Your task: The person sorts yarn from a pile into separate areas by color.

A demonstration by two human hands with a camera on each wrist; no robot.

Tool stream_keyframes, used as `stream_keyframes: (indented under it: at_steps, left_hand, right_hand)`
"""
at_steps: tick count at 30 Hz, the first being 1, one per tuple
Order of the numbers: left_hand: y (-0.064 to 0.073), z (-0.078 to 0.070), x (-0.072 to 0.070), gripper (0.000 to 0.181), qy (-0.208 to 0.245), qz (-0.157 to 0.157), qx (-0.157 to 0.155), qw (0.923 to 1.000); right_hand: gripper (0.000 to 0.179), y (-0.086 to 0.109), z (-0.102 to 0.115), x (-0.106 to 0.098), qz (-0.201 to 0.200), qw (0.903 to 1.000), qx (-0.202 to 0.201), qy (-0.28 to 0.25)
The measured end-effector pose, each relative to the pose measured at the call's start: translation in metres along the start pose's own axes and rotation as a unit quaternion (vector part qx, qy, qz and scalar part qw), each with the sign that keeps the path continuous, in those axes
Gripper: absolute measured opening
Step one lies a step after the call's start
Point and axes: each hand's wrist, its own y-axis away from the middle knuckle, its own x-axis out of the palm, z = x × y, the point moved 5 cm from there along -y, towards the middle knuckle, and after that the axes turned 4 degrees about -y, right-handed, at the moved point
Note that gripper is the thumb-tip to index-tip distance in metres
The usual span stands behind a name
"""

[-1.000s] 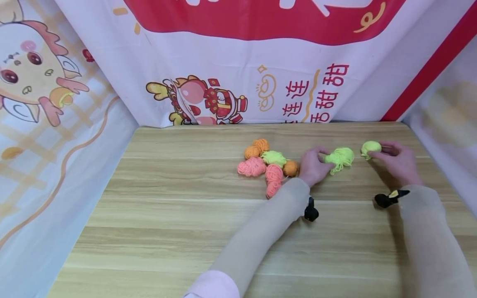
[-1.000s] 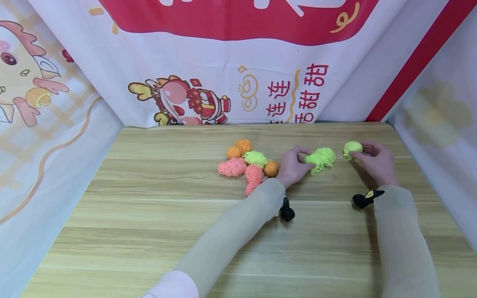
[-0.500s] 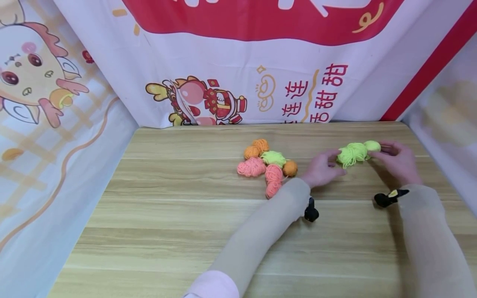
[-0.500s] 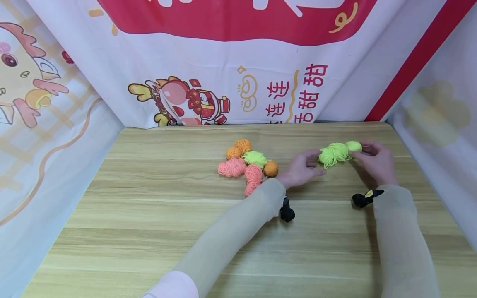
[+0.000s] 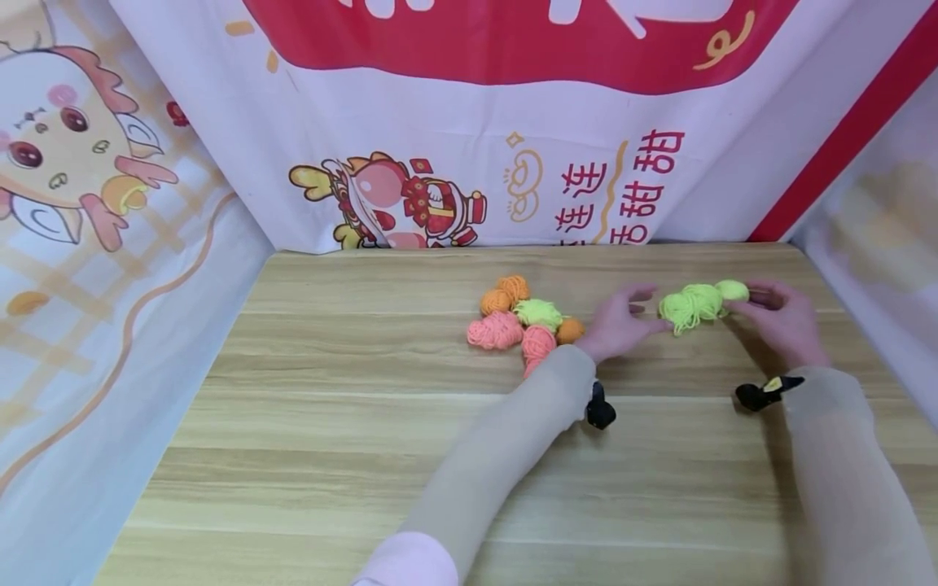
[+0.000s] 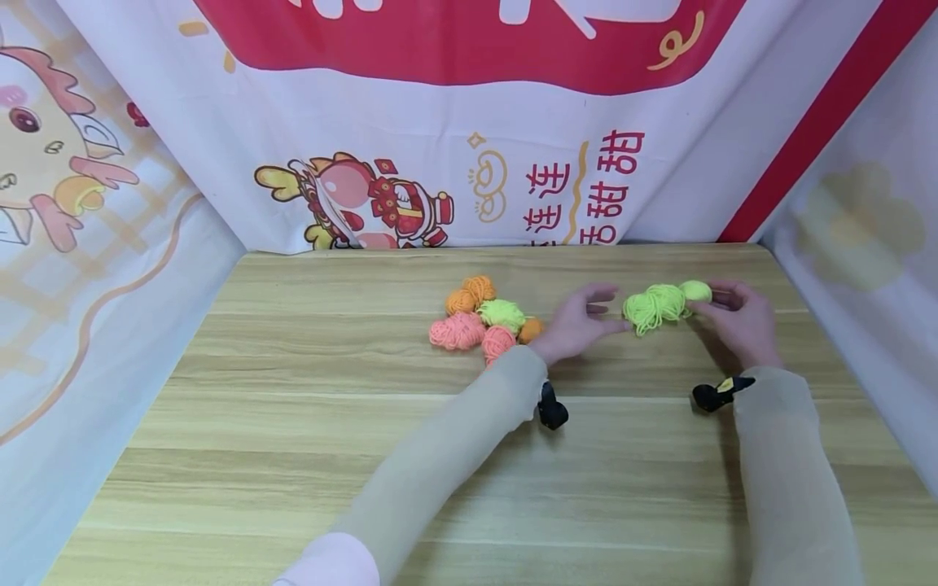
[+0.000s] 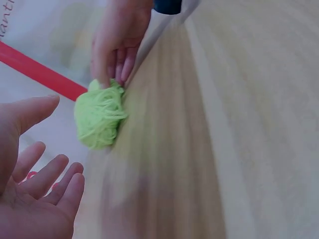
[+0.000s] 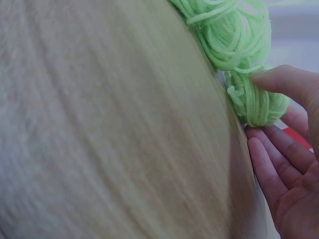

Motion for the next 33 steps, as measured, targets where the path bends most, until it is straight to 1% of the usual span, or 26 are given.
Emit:
stream_keyframes:
  at_steps: [8, 11, 15, 19, 25, 33]
  left_hand:
    - [-0.001, -0.010, -0.031, 0.057, 0.032, -0.029, 0.023, 0.9988]
    - [0.000, -0.013, -0.042, 0.056, 0.040, -0.033, 0.037, 0.9980]
    - [0.002, -0.013, -0.057, 0.056, 0.028, -0.033, 0.067, 0.9968]
    - [0.004, -0.011, -0.074, 0.055, 0.016, -0.035, 0.089, 0.9953]
    - [0.008, -0.007, -0.095, 0.052, 0.011, -0.038, 0.092, 0.9950]
    - [0.012, -0.004, -0.118, 0.052, 0.020, -0.044, 0.089, 0.9949]
  right_hand:
    - [0.070, -0.001, -0.002, 0.000, -0.004, 0.9999, 0.005, 0.009]
    - [0.072, 0.000, -0.002, 0.001, -0.004, 0.9999, 0.008, 0.010]
    - [0.075, 0.000, -0.003, 0.001, -0.003, 0.9997, 0.015, 0.017]
    - [0.078, -0.001, -0.004, 0.002, -0.003, 0.9995, 0.021, 0.022]
    - [0.079, -0.001, -0.004, 0.003, -0.001, 0.9995, 0.026, 0.015]
    - [0.074, 0.000, -0.003, 0.002, -0.003, 0.9997, 0.023, 0.006]
